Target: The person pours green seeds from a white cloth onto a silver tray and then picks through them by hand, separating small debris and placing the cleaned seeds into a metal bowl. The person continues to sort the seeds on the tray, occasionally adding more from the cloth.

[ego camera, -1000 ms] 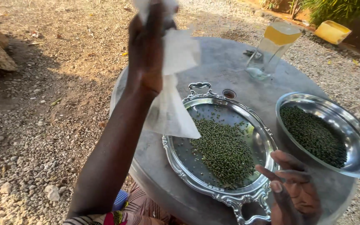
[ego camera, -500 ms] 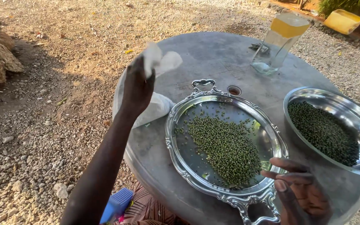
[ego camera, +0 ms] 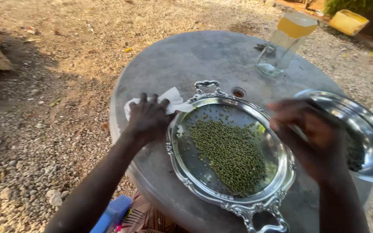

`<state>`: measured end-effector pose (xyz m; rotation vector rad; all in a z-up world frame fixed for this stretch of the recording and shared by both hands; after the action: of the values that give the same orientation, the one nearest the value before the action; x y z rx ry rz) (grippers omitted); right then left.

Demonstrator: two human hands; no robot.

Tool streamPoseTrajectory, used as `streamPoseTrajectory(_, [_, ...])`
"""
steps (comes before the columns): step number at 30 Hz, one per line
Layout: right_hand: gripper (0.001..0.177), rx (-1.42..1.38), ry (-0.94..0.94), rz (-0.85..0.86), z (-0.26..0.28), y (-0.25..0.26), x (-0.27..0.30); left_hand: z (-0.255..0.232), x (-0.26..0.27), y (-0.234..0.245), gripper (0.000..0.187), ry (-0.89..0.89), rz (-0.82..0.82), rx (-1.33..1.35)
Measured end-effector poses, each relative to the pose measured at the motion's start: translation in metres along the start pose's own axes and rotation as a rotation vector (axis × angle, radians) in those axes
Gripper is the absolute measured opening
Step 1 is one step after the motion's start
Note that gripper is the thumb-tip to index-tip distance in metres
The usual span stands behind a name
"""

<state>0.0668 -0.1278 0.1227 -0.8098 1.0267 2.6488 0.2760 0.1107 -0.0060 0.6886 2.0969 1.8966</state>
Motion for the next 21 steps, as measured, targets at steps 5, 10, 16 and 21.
streamPoseTrajectory(5, [0.015, -0.019, -0.151, 0.244, -0.057, -0.019, -0.046, 0.013, 0.004, 0.011, 0.076, -0.093, -0.069, 0.02])
streamPoseTrajectory(10, [0.007, 0.047, -0.418, 0.527, -0.101, -0.062, -0.043, -0.015, 0.088, 0.089, 0.045, -0.445, -0.569, 0.512])
streamPoseTrajectory(16, [0.041, 0.445, -0.434, 0.723, -0.119, -0.05, -0.021, -0.064, 0.135, 0.007, 0.018, -0.676, -0.726, 1.956])
streamPoseTrajectory(21, [0.021, 0.313, -0.553, 1.128, -0.113, -0.08, 0.001, -0.086, 0.102, -0.067, 0.009, -0.545, -0.553, 2.452])
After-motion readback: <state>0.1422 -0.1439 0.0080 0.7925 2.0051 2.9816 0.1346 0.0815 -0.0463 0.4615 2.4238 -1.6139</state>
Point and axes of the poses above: each hand's wrist, its own x-axis away from the middle knuckle, its own y-axis out of the back of the hand, z = x × y, the point moved 7 cm from there along -x, towards the middle knuckle, and after that the axes turned 7 degrees about z, right-handed, at the moved point
